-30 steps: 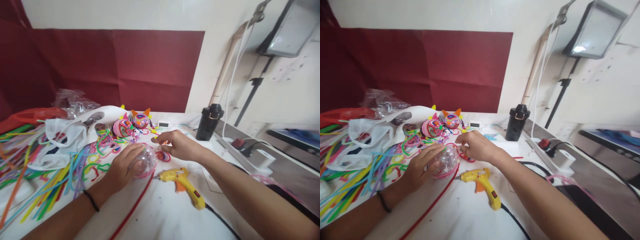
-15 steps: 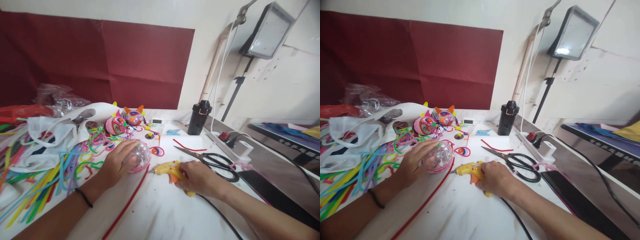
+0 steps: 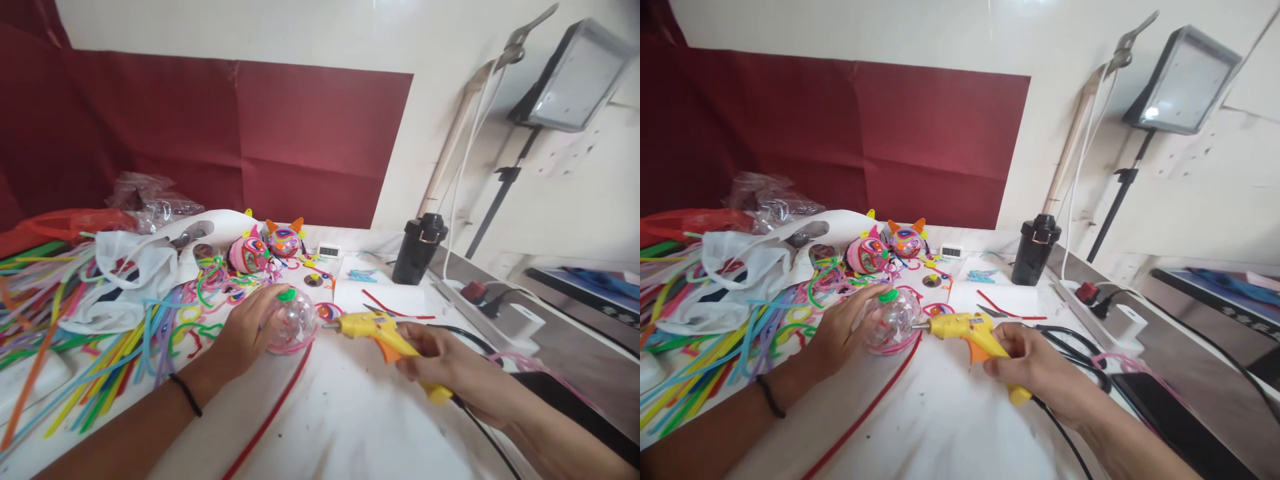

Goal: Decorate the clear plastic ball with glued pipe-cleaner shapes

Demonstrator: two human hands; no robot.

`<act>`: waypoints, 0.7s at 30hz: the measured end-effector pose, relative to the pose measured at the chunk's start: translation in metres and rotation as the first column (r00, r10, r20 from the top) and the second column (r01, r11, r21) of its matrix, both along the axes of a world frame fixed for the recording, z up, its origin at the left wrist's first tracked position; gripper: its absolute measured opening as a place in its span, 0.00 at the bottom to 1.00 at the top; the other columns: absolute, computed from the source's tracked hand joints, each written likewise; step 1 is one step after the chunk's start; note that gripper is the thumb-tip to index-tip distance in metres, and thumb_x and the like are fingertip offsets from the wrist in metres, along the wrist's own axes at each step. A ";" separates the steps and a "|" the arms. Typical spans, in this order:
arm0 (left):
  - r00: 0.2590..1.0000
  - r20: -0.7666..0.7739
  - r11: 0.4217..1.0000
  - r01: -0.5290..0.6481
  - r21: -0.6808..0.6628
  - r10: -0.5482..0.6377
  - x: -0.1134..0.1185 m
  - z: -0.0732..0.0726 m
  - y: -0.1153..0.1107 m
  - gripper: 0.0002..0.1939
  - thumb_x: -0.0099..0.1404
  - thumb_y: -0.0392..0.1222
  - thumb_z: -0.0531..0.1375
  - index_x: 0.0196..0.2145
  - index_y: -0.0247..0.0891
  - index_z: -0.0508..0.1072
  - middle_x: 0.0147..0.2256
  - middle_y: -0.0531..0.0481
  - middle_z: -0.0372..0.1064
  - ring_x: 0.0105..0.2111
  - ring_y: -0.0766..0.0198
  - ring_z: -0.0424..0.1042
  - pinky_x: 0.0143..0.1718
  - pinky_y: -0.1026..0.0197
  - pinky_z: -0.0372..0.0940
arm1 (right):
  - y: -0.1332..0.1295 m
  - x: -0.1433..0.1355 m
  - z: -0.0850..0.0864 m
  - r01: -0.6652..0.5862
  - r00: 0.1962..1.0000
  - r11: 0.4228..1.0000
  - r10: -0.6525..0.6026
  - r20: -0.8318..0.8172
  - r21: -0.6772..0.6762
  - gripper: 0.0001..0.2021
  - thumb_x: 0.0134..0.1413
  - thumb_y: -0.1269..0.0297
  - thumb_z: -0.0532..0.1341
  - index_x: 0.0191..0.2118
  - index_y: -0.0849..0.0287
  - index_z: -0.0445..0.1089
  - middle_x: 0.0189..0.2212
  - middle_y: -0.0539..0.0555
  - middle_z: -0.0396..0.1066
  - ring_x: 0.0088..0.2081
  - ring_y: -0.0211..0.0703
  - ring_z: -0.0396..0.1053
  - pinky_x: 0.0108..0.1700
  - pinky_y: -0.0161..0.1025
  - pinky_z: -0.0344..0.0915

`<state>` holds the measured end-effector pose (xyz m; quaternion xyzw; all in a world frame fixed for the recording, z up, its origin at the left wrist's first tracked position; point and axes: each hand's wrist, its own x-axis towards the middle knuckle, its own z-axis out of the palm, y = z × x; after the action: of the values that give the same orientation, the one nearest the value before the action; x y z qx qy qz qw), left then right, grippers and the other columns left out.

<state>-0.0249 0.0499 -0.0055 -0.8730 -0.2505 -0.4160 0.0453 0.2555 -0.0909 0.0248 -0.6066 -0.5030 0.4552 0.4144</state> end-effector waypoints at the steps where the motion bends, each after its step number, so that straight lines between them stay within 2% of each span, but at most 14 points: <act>1: 1.000 0.007 1.000 -0.005 0.011 0.005 0.000 0.001 0.000 0.16 0.72 0.41 0.47 0.52 0.34 0.68 0.49 0.41 0.74 0.51 0.56 0.73 0.56 0.53 0.65 | -0.002 -0.002 0.003 0.005 0.999 0.999 -0.003 -0.043 0.032 0.14 0.40 0.57 0.69 0.30 0.59 0.67 0.24 0.45 0.62 0.23 0.32 0.55 0.24 0.30 0.51; 4: 0.999 0.030 0.998 -0.018 0.055 0.016 0.001 0.003 0.002 0.15 0.73 0.39 0.47 0.49 0.35 0.70 0.46 0.43 0.77 0.48 0.58 0.75 0.56 0.53 0.66 | -0.003 -0.006 0.008 0.017 0.994 0.994 -0.004 -0.112 0.112 0.17 0.41 0.52 0.70 0.33 0.58 0.70 0.25 0.47 0.64 0.24 0.33 0.57 0.25 0.30 0.53; 8: 0.999 0.040 0.994 -0.020 0.105 0.015 0.001 0.004 0.003 0.15 0.73 0.39 0.48 0.48 0.37 0.72 0.45 0.46 0.78 0.46 0.58 0.77 0.55 0.53 0.67 | 0.003 -0.010 0.010 0.082 0.985 0.987 -0.059 -0.161 0.141 0.21 0.46 0.43 0.67 0.30 0.59 0.69 0.23 0.48 0.62 0.23 0.34 0.56 0.23 0.31 0.52; 11: 0.999 0.046 0.992 -0.024 0.121 0.019 0.001 0.007 0.003 0.14 0.73 0.40 0.49 0.46 0.37 0.73 0.43 0.47 0.79 0.44 0.59 0.78 0.53 0.55 0.69 | 0.009 -0.016 0.013 0.160 0.969 0.976 -0.127 -0.210 0.148 0.22 0.45 0.42 0.67 0.27 0.57 0.65 0.20 0.48 0.63 0.21 0.34 0.58 0.22 0.31 0.55; 14: 0.999 0.047 0.993 -0.031 0.117 0.025 0.001 0.009 0.002 0.14 0.73 0.40 0.50 0.45 0.38 0.74 0.43 0.48 0.79 0.44 0.60 0.78 0.53 0.56 0.69 | 0.012 -0.026 0.018 0.198 0.970 0.959 -0.162 -0.182 0.201 0.21 0.46 0.42 0.66 0.29 0.56 0.65 0.20 0.49 0.65 0.20 0.37 0.61 0.21 0.33 0.58; 18: 0.998 0.039 0.997 -0.048 0.066 0.046 0.000 0.011 0.000 0.14 0.73 0.42 0.50 0.46 0.39 0.75 0.43 0.49 0.80 0.43 0.59 0.78 0.48 0.58 0.72 | 0.015 -0.035 0.018 0.081 0.995 0.941 -0.055 -0.088 0.328 0.20 0.50 0.44 0.63 0.37 0.57 0.68 0.19 0.48 0.67 0.18 0.36 0.62 0.19 0.33 0.59; 21: 0.998 0.035 0.997 -0.057 0.050 0.055 -0.001 0.011 0.000 0.15 0.73 0.43 0.50 0.45 0.38 0.75 0.42 0.49 0.80 0.41 0.60 0.79 0.44 0.60 0.73 | 0.019 -0.036 0.012 0.003 0.997 0.920 0.030 -0.077 0.392 0.20 0.52 0.46 0.64 0.42 0.57 0.66 0.18 0.48 0.68 0.18 0.38 0.64 0.17 0.32 0.58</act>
<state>-0.0261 0.0500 0.0058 -0.8572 -0.2649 -0.4353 0.0748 0.2190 -0.0723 0.0367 -0.4889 -0.5708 0.3728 0.5442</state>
